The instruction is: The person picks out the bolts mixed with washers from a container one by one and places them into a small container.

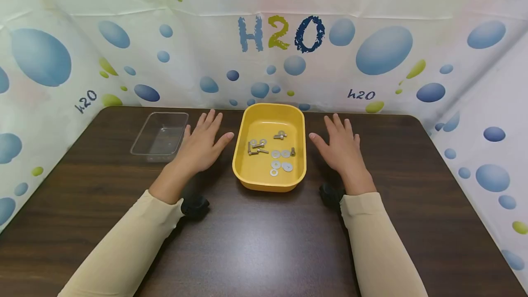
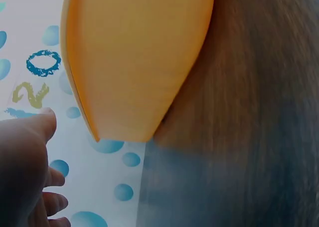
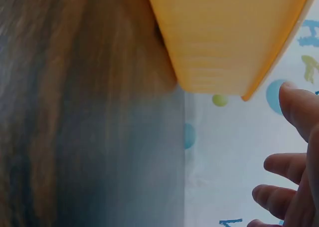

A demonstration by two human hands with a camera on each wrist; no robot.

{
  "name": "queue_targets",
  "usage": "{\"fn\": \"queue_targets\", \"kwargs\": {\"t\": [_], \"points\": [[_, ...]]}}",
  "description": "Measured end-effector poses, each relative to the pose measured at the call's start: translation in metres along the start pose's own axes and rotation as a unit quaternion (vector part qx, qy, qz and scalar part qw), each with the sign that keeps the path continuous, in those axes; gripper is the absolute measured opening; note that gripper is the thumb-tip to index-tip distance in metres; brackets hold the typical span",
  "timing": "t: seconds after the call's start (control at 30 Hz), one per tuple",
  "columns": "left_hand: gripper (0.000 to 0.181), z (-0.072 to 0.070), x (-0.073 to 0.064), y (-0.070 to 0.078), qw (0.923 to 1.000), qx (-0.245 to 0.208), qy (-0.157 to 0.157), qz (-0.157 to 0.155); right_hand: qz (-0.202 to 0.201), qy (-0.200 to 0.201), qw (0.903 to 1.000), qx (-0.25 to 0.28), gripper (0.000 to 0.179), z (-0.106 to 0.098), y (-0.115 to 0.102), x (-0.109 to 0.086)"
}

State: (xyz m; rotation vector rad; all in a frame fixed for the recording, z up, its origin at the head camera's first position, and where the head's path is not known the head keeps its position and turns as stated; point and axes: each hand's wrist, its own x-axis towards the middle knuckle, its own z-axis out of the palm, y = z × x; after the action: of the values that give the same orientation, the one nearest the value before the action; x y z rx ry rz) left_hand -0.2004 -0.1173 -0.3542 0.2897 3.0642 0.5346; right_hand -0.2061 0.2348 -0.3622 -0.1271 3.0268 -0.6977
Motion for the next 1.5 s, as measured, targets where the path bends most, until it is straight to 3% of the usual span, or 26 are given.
{"fn": "queue_targets", "kwargs": {"t": [0.4,0.63,0.8,1.0,1.23,1.5], "points": [[0.079,-0.006,-0.013,0.016,0.9983,-0.046,0.008,0.033,-0.045,0.031,0.9964,0.064,0.082,-0.015,-0.021,-0.008],[0.08,-0.007,-0.03,0.028,0.9957,-0.072,-0.011,0.058,-0.05,0.027,0.9942,0.091,0.077,-0.024,-0.046,-0.021],[0.081,-0.001,-0.046,0.034,0.9929,-0.074,-0.026,0.089,-0.074,0.018,0.9871,0.141,0.067,-0.024,-0.066,-0.027],[0.082,0.008,-0.059,0.036,0.9903,-0.083,-0.038,0.105,-0.09,-0.014,0.9808,0.172,0.061,-0.018,-0.088,-0.026],[0.087,0.015,-0.063,0.034,0.9872,-0.073,-0.052,0.132,-0.101,-0.043,0.976,0.188,0.053,-0.005,-0.112,-0.016],[0.089,0.017,-0.065,0.035,0.9868,-0.027,-0.06,0.148,-0.051,-0.123,0.9643,0.229,0.048,0.016,-0.128,0.003]]}}
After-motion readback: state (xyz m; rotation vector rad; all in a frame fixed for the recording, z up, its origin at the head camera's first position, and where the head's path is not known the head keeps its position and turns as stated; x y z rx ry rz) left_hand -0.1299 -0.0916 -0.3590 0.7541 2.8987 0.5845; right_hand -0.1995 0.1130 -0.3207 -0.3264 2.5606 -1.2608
